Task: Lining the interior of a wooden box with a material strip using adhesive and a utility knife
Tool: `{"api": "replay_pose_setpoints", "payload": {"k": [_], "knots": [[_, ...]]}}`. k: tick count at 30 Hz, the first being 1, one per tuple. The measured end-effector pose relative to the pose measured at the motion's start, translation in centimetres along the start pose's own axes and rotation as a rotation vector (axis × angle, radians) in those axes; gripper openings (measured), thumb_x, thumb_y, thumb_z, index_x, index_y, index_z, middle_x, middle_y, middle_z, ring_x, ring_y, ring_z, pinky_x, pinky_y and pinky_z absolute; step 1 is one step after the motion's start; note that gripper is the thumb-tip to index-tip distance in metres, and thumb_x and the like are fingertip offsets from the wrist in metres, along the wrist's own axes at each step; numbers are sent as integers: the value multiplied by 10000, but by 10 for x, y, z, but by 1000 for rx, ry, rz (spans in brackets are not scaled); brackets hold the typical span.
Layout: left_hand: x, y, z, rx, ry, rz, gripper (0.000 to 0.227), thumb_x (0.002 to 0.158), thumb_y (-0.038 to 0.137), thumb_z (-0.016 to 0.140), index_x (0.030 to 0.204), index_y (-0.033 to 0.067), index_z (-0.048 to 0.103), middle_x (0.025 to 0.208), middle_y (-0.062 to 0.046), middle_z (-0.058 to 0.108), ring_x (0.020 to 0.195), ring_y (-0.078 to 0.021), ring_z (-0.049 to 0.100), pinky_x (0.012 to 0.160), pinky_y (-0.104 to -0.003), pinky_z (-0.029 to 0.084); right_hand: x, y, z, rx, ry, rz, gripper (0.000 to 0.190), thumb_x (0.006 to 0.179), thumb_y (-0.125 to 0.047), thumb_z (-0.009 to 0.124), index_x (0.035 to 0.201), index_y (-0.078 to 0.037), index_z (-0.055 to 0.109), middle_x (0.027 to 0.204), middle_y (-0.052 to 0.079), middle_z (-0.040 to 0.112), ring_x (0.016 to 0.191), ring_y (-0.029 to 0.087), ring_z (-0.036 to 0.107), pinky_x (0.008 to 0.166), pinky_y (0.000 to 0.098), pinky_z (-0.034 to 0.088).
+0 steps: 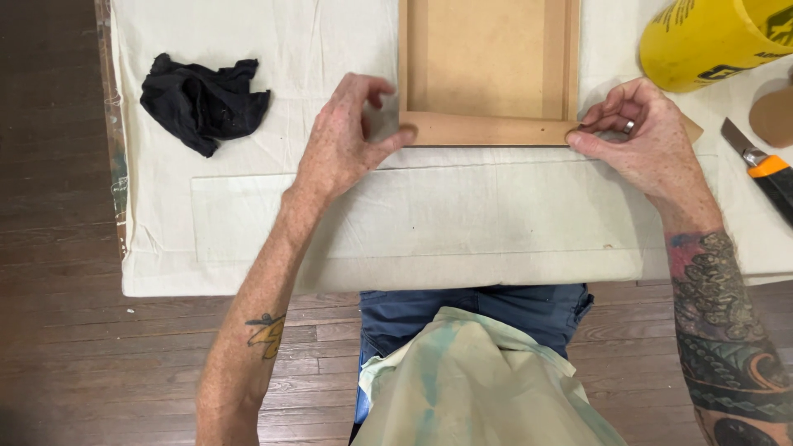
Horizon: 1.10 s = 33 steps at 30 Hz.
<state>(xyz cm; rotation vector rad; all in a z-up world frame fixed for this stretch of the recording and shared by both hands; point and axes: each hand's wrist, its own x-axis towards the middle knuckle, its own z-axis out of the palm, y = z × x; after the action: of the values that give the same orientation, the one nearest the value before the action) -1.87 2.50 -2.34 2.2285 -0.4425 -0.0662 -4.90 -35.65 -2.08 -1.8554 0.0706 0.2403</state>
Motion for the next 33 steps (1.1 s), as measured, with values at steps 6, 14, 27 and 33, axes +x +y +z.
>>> {"api": "replay_pose_setpoints", "payload": {"k": [6,14,27,33], "knots": [[-6,-5,-6,87,-106,25,380,1018,436,639,876,91,710,897,-42,652,722,-183,607,650,-345,508,-1,0,-1,-12,-2,-7,424,889,42,782,1107,-114,453,1059,90,632,1018,135,643,992,253,599],[-1,-9,-2,45,-180,91,259,1062,331,594,928,123,671,853,-13,637,734,-175,602,665,-348,497,1,6,-2,10,-5,-17,434,890,40,779,1106,-121,439,1065,97,623,1034,124,631,998,257,594],[1,-9,-3,49,-231,60,265,1068,350,571,948,138,676,877,-2,643,742,-167,602,677,-339,497,2,9,-3,9,-7,-18,436,890,28,784,1104,-127,438,1060,84,619,1026,122,627,1001,258,593],[2,-10,-3,56,-232,62,274,1065,370,565,957,147,680,894,7,652,765,-169,612,683,-348,492,0,2,-2,-41,-7,-35,424,910,27,782,1112,-113,437,1059,96,620,1026,136,631,978,264,591]]}}
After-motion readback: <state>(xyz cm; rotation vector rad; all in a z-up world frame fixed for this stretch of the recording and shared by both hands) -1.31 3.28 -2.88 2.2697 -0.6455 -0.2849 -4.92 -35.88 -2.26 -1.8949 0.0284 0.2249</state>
